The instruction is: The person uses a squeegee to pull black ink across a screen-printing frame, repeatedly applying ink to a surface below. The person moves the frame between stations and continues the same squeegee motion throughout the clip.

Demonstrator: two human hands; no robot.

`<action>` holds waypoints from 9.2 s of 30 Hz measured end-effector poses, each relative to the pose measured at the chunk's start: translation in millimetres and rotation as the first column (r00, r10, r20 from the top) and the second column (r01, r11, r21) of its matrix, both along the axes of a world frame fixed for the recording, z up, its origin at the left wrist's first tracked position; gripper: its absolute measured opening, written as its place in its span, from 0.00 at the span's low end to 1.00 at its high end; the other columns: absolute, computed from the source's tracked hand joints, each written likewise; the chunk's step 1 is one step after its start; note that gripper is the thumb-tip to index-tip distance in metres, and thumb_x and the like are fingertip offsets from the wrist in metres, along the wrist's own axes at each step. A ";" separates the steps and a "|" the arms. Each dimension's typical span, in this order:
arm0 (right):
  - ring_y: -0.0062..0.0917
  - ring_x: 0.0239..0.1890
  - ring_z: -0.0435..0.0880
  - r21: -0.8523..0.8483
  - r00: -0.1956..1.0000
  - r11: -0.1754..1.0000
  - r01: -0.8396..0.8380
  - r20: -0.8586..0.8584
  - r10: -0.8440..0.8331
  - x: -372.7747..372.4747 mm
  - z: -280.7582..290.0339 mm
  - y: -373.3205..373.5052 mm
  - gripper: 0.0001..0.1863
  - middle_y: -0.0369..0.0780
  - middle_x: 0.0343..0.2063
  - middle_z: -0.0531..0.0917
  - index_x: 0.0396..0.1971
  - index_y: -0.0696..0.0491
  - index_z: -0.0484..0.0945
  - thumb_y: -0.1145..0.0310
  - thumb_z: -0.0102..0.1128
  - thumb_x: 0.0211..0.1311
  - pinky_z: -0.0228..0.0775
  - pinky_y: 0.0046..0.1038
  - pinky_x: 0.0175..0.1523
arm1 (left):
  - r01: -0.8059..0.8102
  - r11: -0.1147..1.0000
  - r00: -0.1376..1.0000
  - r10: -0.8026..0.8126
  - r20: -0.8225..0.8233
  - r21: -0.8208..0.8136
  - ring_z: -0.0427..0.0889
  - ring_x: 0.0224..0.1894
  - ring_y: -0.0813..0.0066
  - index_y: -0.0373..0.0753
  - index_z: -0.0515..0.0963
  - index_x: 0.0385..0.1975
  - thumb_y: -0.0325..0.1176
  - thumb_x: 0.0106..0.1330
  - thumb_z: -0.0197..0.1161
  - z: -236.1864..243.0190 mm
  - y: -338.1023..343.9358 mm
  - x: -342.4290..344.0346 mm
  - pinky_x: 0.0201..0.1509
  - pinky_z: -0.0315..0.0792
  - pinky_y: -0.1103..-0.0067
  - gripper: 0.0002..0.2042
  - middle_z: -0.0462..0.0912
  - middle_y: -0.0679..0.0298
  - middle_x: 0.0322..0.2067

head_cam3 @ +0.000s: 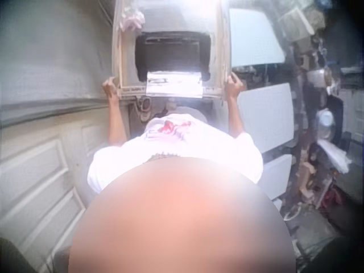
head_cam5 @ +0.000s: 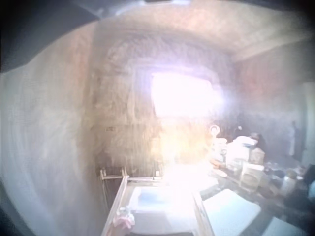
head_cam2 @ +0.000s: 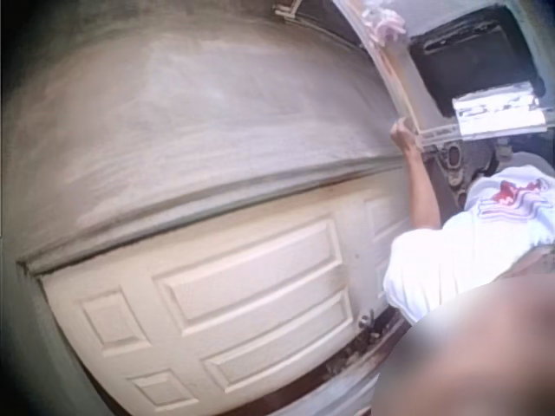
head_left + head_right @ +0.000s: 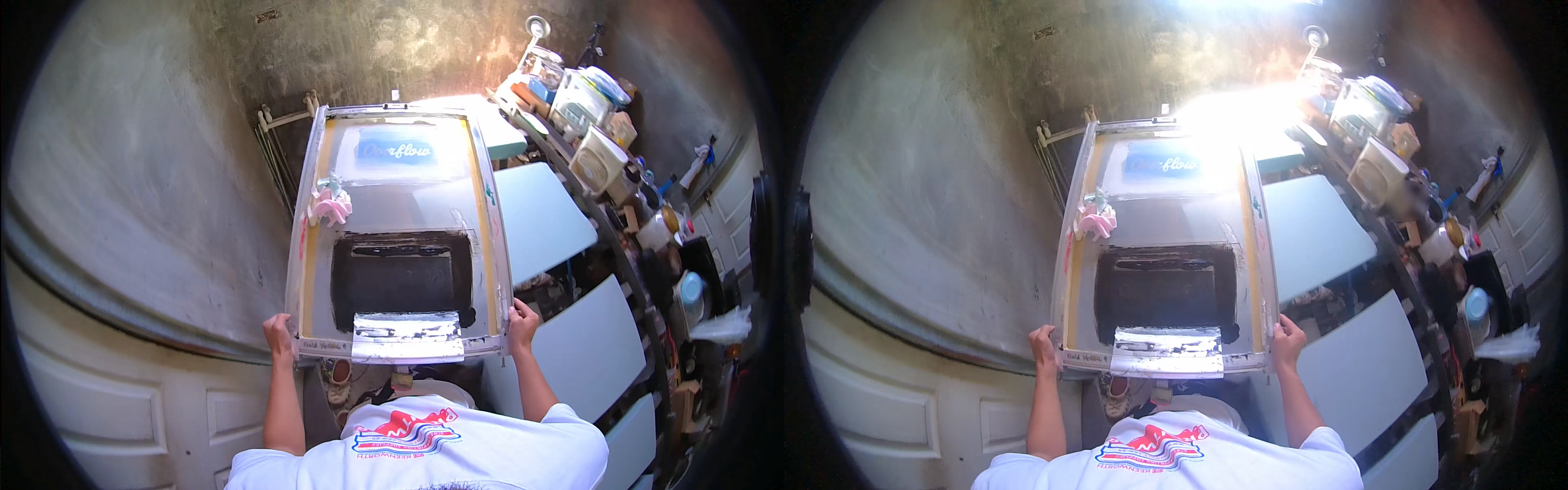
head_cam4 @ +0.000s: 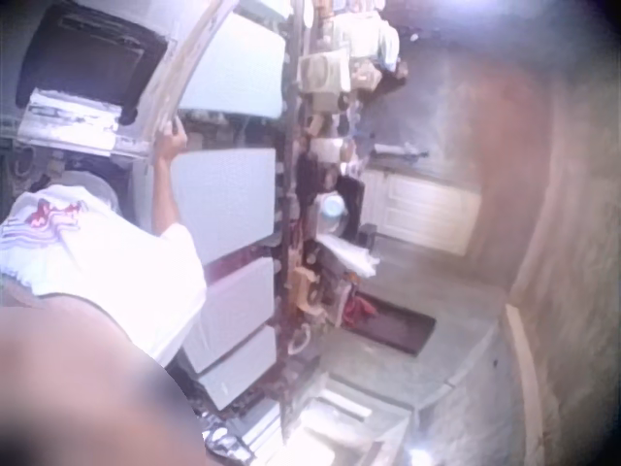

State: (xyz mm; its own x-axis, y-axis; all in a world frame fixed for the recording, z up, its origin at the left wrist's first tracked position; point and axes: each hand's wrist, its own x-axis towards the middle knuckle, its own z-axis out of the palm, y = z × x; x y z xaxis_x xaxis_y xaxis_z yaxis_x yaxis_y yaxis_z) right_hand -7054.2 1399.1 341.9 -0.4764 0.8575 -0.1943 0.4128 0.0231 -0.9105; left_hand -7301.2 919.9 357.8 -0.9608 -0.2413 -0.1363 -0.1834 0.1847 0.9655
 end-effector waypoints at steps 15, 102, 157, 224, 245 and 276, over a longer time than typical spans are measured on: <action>0.30 0.43 0.88 -0.038 0.999 0.999 0.033 0.022 -0.033 -158.5 -31.8 18.8 0.20 0.53 0.43 0.88 0.55 0.64 0.81 0.76 0.59 0.62 0.78 0.29 0.50 | 0.041 0.999 0.997 -0.042 0.064 0.006 0.61 0.22 0.81 0.36 0.65 0.13 0.32 0.55 0.59 -5.8 23.4 -173.2 0.27 0.53 0.73 0.13 0.63 0.73 0.17; 0.39 0.46 0.89 0.110 0.860 0.881 0.460 0.191 -0.473 -243.3 -104.8 -185.1 0.18 0.54 0.43 0.88 0.52 0.64 0.82 0.70 0.61 0.67 0.77 0.32 0.53 | 0.754 0.601 0.657 -0.681 0.324 -0.266 0.70 0.23 0.81 0.29 0.80 0.23 0.40 0.71 0.65 -56.9 50.7 -494.5 0.26 0.65 0.73 0.19 0.77 0.68 0.20; 0.41 0.38 0.83 0.416 0.855 0.785 -0.459 0.448 0.262 -438.2 -24.7 -199.5 0.10 0.44 0.31 0.83 0.26 0.55 0.80 0.78 0.61 0.38 0.79 0.42 0.44 | 0.661 0.181 -0.171 -0.909 -0.381 -0.728 0.75 0.30 0.54 0.39 0.76 0.24 0.23 0.33 0.61 -69.6 146.1 -457.7 0.38 0.68 0.63 0.13 0.72 0.58 0.23; 0.46 0.37 0.83 0.511 0.860 0.744 -0.431 0.482 0.168 -500.7 -42.8 -68.6 0.06 0.46 0.27 0.83 0.23 0.54 0.80 0.77 0.58 0.40 0.77 0.44 0.46 | 0.572 0.269 -0.074 -0.924 -0.375 -0.775 0.75 0.32 0.52 0.40 0.74 0.25 0.18 0.36 0.60 -100.8 277.4 -510.2 0.38 0.67 0.63 0.13 0.76 0.57 0.27; 0.41 0.39 0.84 0.603 0.888 0.675 -0.425 0.424 0.180 -490.4 -25.4 -100.7 0.08 0.44 0.28 0.83 0.25 0.56 0.80 0.79 0.60 0.40 0.78 0.39 0.47 | 0.537 0.345 -0.163 -0.853 -0.496 -0.770 0.77 0.36 0.60 0.42 0.80 0.30 0.18 0.39 0.64 -75.0 246.5 -502.4 0.43 0.67 0.66 0.16 0.78 0.65 0.28; 0.54 0.48 0.84 0.130 0.819 0.900 0.415 0.376 -0.432 -282.1 -77.8 -215.0 0.19 0.56 0.42 0.86 0.49 0.65 0.81 0.65 0.54 0.69 0.76 0.42 0.54 | 0.744 0.560 0.662 -0.693 0.287 -0.364 0.68 0.21 0.79 0.28 0.77 0.21 0.42 0.75 0.59 -67.9 31.7 -529.0 0.26 0.62 0.70 0.23 0.73 0.66 0.16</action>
State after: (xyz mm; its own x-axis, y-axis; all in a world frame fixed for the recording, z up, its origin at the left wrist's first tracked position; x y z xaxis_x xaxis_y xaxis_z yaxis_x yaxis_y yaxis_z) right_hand -7336.3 1184.2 264.0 0.0423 0.9683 -0.2462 0.7076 -0.2030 -0.6769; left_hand -7830.2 951.6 289.9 -0.8279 0.4685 -0.3083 0.1047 0.6693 0.7356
